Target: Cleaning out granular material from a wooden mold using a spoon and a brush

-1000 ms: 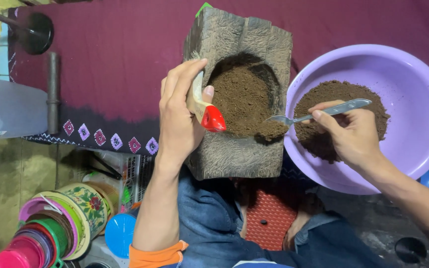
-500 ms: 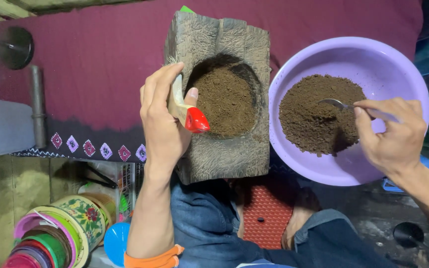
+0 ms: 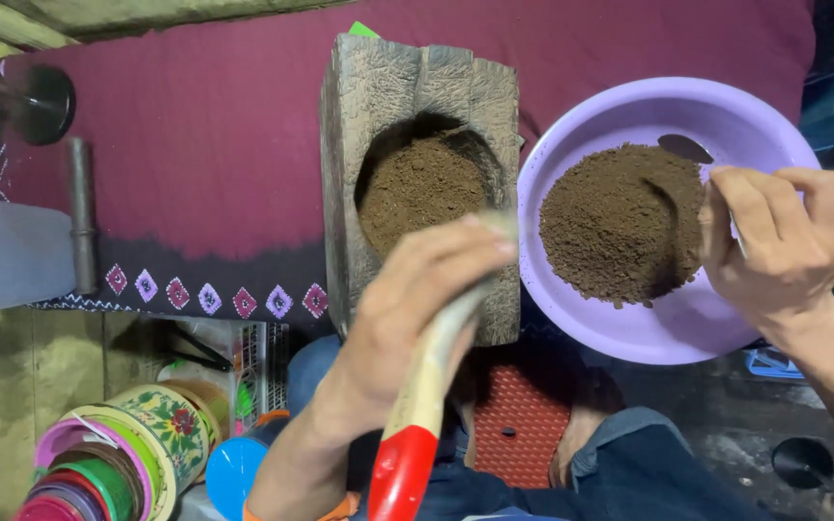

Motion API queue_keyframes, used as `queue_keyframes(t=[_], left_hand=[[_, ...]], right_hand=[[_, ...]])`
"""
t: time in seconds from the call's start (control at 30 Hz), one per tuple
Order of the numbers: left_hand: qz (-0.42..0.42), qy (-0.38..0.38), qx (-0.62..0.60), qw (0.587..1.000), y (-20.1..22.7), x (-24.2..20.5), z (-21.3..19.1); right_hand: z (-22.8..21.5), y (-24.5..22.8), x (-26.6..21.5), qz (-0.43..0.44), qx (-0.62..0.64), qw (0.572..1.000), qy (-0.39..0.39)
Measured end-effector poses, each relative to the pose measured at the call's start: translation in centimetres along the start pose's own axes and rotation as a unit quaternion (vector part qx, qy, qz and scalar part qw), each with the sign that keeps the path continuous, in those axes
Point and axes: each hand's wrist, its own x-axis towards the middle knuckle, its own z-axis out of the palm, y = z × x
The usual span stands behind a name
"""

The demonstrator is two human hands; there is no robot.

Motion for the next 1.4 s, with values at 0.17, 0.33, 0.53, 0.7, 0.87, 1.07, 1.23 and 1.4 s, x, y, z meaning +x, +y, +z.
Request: queue_keyframes(t=[0.17,0.33,0.53,0.7,0.87,1.07,1.23,1.4], left_hand=[[-0.033,-0.223,-0.085,0.971,-0.3,1.3,1.0],[-0.116,-0.210,0.057,0.969,-2.8,1.5,4.3],[-0.110,-0.020,0.120,0.986,-3.5,2.4,3.8],[-0.029,0.059,0.064,0.996,-0.7,3.0,1.5],[-0.042,-0.032,0.002,0.999,-1.3,2.0,-0.6],[-0.105,-0.122,0.086,0.983,-2.5,1.6,0.3],[-0.033,0.044,0.078,0.995,-1.7,2.2,-0.6],[-0.035,0.184,0.054,0.981,-1.0,1.1,-1.4]], right_hand=[[-0.2,-0.3,0.3,0.020,0.043,0.999,-0.018],[-0.1,-0.4,0.3,0.022,0.065,0.997,-0.029],[0.7,-0.3,-0.2,0.035,0.094,0.995,-0.026],[1.3,0.0,-0.8,0.054,0.154,0.986,-0.018],[1.1,-0.4,-0.2,0.054,0.188,0.981,0.003],[0.4,-1.6,1.2,0.055,0.211,0.976,0.002],[-0.8,-2.6,2.6,0.067,0.248,0.966,0.015],[-1.3,-4.6,4.9,0.105,0.418,0.901,0.056]])
